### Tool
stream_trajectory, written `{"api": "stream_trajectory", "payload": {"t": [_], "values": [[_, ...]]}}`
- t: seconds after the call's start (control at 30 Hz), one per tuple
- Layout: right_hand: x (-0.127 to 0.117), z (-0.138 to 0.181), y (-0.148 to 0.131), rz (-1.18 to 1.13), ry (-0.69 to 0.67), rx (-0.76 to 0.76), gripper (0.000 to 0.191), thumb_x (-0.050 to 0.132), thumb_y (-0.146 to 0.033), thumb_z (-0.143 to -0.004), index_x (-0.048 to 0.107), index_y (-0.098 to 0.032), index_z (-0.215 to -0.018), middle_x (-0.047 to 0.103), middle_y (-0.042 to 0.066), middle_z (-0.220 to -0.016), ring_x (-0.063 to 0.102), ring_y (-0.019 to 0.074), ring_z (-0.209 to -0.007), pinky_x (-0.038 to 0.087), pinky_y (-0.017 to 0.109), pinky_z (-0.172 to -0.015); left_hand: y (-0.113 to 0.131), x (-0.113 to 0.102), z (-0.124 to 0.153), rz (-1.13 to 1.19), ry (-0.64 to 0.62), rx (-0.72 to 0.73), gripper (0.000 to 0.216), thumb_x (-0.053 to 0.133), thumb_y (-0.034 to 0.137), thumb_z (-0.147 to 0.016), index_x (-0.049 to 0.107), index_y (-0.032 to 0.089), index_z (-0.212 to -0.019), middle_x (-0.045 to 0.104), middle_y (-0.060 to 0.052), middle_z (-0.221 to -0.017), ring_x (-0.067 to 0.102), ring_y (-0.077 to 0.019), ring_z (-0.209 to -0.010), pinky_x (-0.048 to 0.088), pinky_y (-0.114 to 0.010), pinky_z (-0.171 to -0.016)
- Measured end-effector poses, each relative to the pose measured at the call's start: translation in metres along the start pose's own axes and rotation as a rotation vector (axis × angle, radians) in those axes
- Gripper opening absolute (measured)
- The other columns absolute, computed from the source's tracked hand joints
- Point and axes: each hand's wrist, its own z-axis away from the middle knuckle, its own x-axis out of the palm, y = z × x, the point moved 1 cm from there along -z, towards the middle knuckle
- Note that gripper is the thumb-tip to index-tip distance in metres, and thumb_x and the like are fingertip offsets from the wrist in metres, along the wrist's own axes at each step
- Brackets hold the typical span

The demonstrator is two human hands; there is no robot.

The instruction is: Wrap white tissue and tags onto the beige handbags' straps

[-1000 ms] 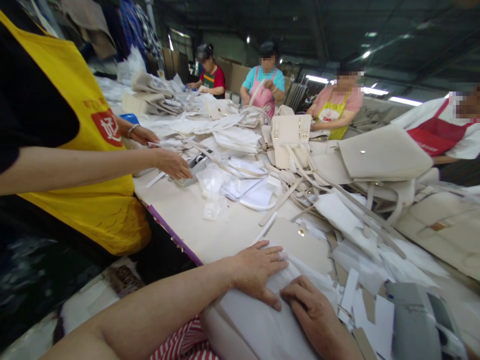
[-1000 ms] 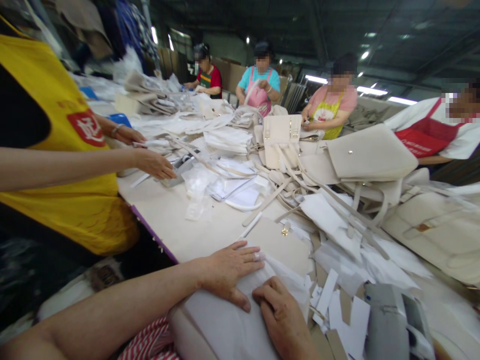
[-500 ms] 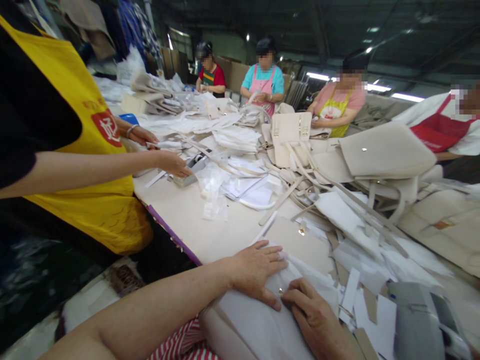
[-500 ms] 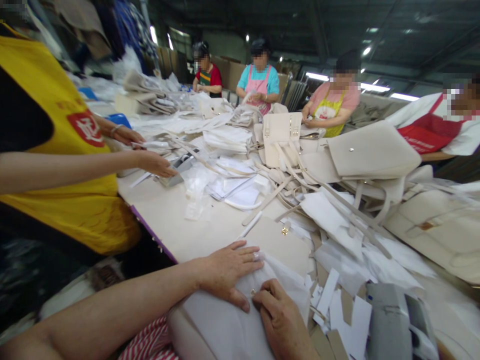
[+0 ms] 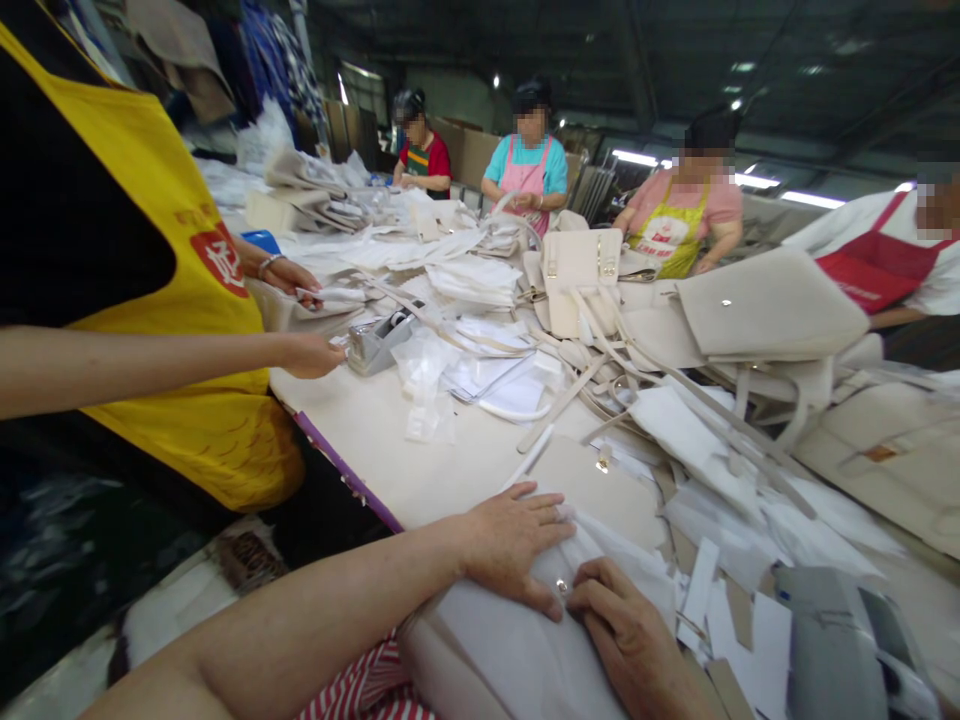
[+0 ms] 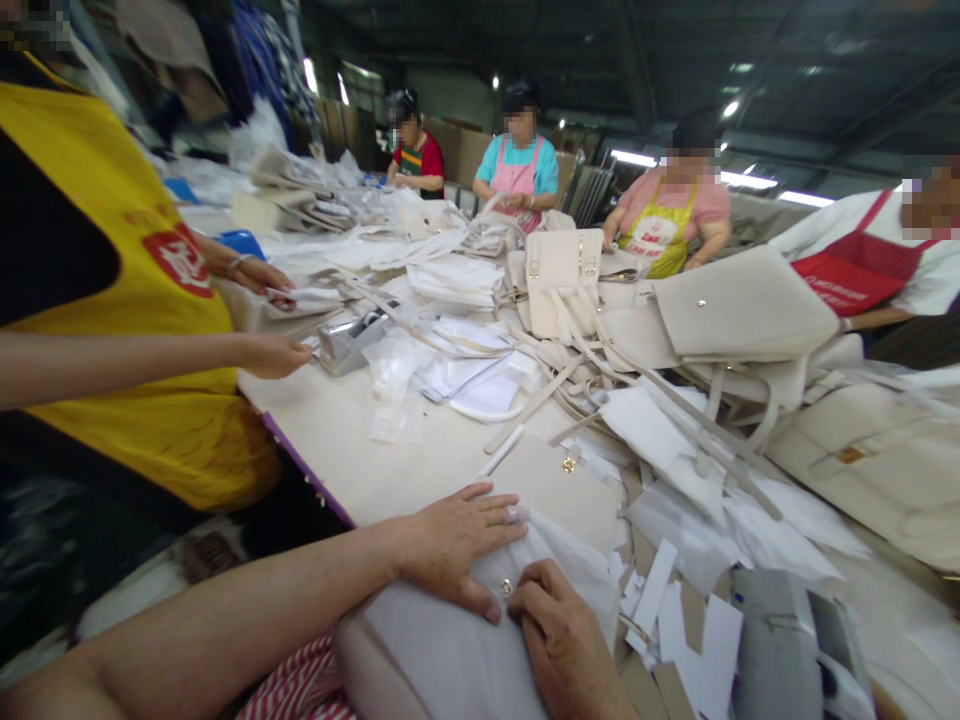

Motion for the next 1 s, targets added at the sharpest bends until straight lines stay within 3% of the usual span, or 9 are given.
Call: {"api": "stream_trajectory", "payload": {"t": [0.13,0.33,0.5,0.73,1.0], "values": [[0.001,0.000,0.001,-0.008,0.026,-0.018,0.024,0.039,-0.014,-0.086,0.061,-0.024,-0.090,0.055,0.003,-0.089,0.056,0.0131,-0.083,0.046,0.024,-0.075,0.001,0.000,0.000,-0.008,-0.002,0.001,0.077,0.041,0.064,-0.078,0.034,0.012,-0.135,0.036,-0.014,-0.141,0.021,-0.0241,-0.135,0.011,-0.043,-0.110],[0.003,0.001,0.001,0.010,0.057,-0.061,0.025,0.040,-0.013,-0.085,0.063,-0.023,-0.081,0.054,0.002,-0.084,0.055,0.0122,-0.078,0.046,0.022,-0.070,0.002,-0.004,-0.002,-0.009,-0.025,-0.011,0.073,0.041,0.062,-0.079,0.035,0.014,-0.134,0.036,-0.013,-0.141,0.023,-0.0252,-0.134,0.013,-0.044,-0.109],[0.004,0.000,0.001,0.028,0.041,-0.080,0.024,0.039,-0.013,-0.086,0.061,-0.022,-0.080,0.052,0.001,-0.082,0.055,0.0116,-0.077,0.045,0.021,-0.069,0.007,-0.007,-0.010,-0.040,-0.065,-0.044,0.060,0.043,0.052,-0.083,0.041,0.015,-0.129,0.046,-0.013,-0.133,0.031,-0.0264,-0.130,0.019,-0.048,-0.107],[0.004,0.003,0.002,0.017,0.070,-0.074,0.022,0.038,-0.014,-0.087,0.058,-0.021,-0.084,0.054,0.002,-0.085,0.056,0.0123,-0.079,0.046,0.022,-0.072,0.010,-0.006,-0.009,-0.079,-0.007,-0.066,0.058,0.047,0.052,-0.080,0.045,0.016,-0.126,0.046,-0.014,-0.133,0.035,-0.0259,-0.128,0.021,-0.046,-0.107],[0.011,0.006,0.004,0.234,0.112,-0.125,0.025,0.038,-0.012,-0.086,0.059,-0.021,-0.097,0.058,0.005,-0.088,0.058,0.0143,-0.081,0.048,0.023,-0.073,0.008,-0.004,-0.004,-0.043,0.021,-0.057,0.062,0.044,0.053,-0.080,0.042,0.015,-0.128,0.046,-0.014,-0.133,0.032,-0.0254,-0.129,0.019,-0.046,-0.108]]}}
